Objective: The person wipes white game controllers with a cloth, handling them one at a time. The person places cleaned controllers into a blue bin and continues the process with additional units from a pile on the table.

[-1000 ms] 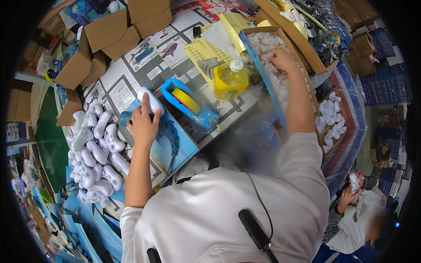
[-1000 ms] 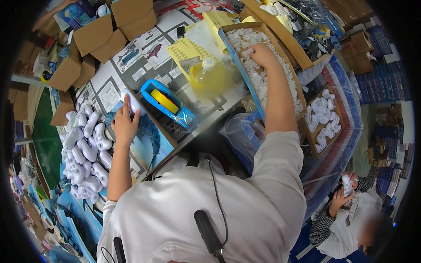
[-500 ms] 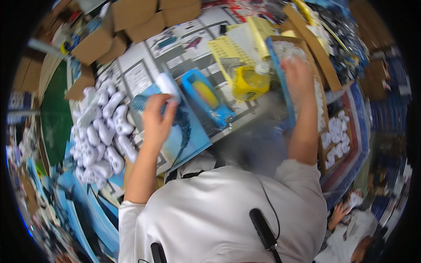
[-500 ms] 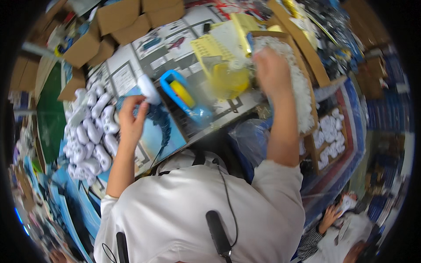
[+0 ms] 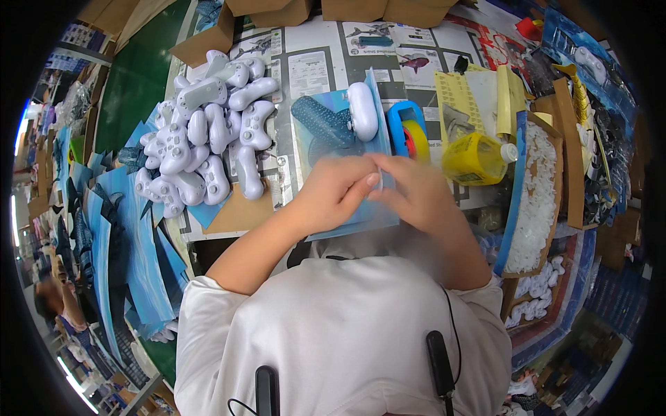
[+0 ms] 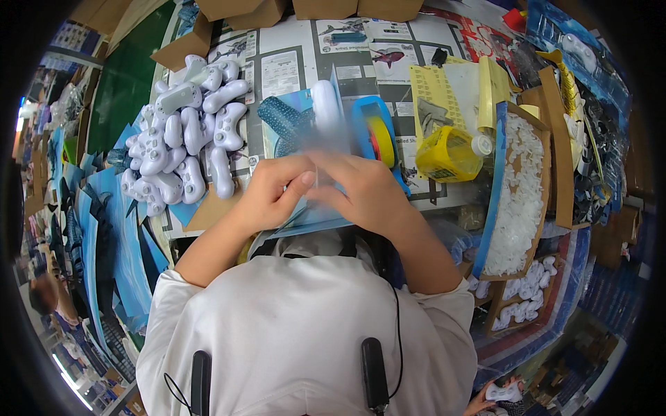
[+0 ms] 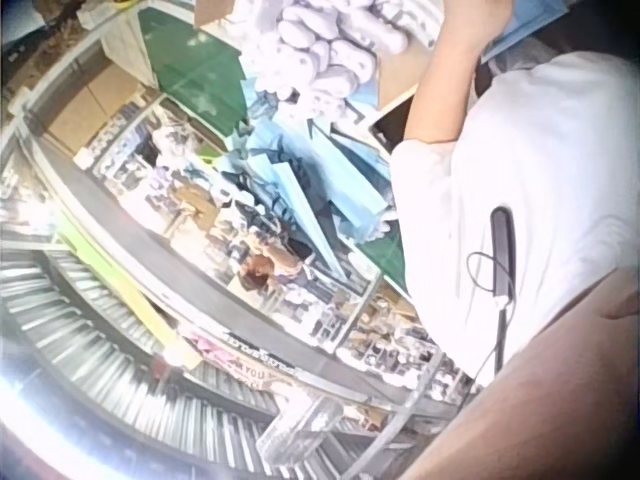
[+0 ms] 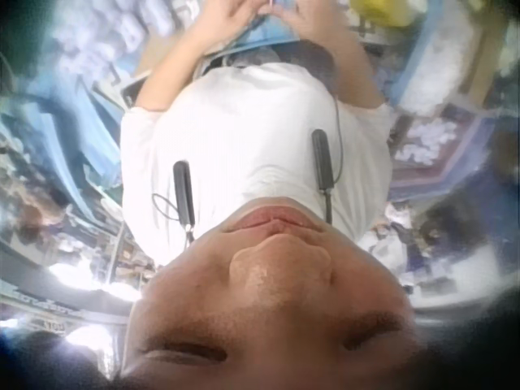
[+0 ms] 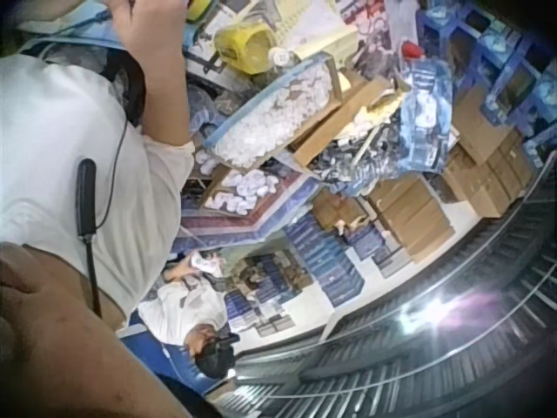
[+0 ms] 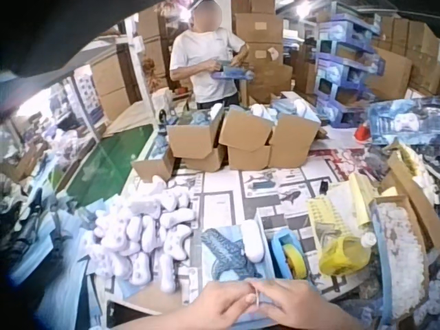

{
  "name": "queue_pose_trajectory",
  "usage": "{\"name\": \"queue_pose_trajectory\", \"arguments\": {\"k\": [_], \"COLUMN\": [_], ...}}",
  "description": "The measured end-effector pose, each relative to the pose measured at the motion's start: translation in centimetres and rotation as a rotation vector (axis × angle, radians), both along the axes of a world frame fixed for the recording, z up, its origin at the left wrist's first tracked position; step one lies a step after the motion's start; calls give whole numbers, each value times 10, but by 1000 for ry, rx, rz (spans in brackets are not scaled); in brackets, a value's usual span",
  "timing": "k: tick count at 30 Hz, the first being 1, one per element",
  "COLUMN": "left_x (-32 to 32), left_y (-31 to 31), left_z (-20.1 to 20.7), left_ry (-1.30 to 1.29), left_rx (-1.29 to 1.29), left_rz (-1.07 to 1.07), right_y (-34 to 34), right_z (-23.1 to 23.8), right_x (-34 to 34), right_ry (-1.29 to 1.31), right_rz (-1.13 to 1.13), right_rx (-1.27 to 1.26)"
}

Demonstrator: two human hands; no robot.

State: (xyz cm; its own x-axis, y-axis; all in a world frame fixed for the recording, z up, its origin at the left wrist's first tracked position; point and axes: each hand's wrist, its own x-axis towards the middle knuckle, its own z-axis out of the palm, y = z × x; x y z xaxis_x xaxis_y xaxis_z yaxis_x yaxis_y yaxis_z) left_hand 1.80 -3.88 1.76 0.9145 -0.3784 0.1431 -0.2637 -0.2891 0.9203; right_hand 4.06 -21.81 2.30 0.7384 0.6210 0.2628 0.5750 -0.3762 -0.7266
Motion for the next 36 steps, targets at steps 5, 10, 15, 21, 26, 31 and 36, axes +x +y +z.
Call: {"name": "queue_pose_trajectory", "arguments": {"k": [5, 10, 15, 21, 26, 31, 36], "left_x": [-5, 3, 20, 94, 135, 127, 132], "left_y": [1, -3, -4, -18, -16, 8, 35], "left_z": [-9, -16, -24, -55, -73, -81, -106], "left_ry": [-147, -124, -56, -373, 275, 331, 304], "left_rx": [20, 36, 16, 300, 616, 584, 380], "left_rz": [29, 21, -66, 572, 317, 370, 339], "right_y": [-2, -5, -15, -16, 0, 39, 51], "right_z": [13, -3, -22, -49, -109, -112, -119], "right_x": [4, 5, 21, 117, 205, 210, 214], "right_ry": [135, -71, -305, -192, 47, 251, 258], "right_rz": [84, 52, 21, -333, -86, 56, 97], "right_rx": [-51, -71, 3, -131, -481, -372, -344]}}
